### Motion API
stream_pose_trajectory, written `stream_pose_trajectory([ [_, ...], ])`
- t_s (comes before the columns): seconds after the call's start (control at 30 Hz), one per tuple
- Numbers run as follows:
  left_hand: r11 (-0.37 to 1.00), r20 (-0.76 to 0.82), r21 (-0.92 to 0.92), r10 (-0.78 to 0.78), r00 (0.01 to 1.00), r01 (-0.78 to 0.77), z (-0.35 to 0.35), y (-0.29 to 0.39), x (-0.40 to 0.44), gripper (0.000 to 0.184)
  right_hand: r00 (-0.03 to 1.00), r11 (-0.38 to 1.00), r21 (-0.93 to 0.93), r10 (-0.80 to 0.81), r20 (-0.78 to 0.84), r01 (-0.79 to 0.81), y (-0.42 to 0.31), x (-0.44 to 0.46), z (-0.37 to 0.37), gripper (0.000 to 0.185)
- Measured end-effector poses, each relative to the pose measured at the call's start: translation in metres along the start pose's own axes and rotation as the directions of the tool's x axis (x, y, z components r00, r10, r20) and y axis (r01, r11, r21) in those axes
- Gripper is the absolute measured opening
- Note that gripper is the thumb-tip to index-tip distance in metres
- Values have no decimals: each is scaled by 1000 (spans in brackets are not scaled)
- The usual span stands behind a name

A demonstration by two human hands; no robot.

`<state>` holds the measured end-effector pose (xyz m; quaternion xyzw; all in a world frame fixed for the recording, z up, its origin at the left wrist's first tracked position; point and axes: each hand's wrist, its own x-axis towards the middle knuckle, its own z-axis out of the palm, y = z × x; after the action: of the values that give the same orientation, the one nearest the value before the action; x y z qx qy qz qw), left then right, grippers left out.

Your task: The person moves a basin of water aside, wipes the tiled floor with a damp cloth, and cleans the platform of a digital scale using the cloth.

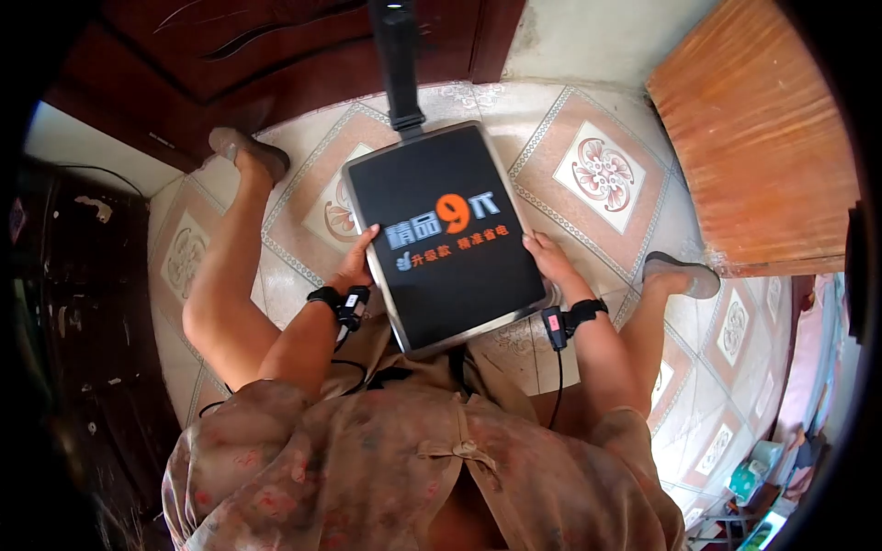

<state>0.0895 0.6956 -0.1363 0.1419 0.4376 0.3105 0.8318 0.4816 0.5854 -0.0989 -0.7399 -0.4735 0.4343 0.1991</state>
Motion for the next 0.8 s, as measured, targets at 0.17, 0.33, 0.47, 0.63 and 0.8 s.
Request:
stream_pose_trajectory([
  [0.17,997,-12,77,16,1000,-16,-27,28,-12,68,997,996,-51,-75,36,77,-12,26,31,54],
  [0.33,996,-46,75,45,998,-42,-43,60,-23,58,996,994,-66,-87,27,88,-48,30,56,56],
  [0.47,987,-106,145,81,991,-65,-27,60,-20,56,995,990,-104,-98,-5,97,-35,33,57,52],
  [0.63,958,-85,274,113,990,-86,-30,64,-6,56,990,988,-96,-127,-60,121,-21,33,66,53],
  [0.8,932,-158,351,152,976,-89,-30,66,-4,57,985,983,-117,-149,-87,138,-27,22,66,58],
])
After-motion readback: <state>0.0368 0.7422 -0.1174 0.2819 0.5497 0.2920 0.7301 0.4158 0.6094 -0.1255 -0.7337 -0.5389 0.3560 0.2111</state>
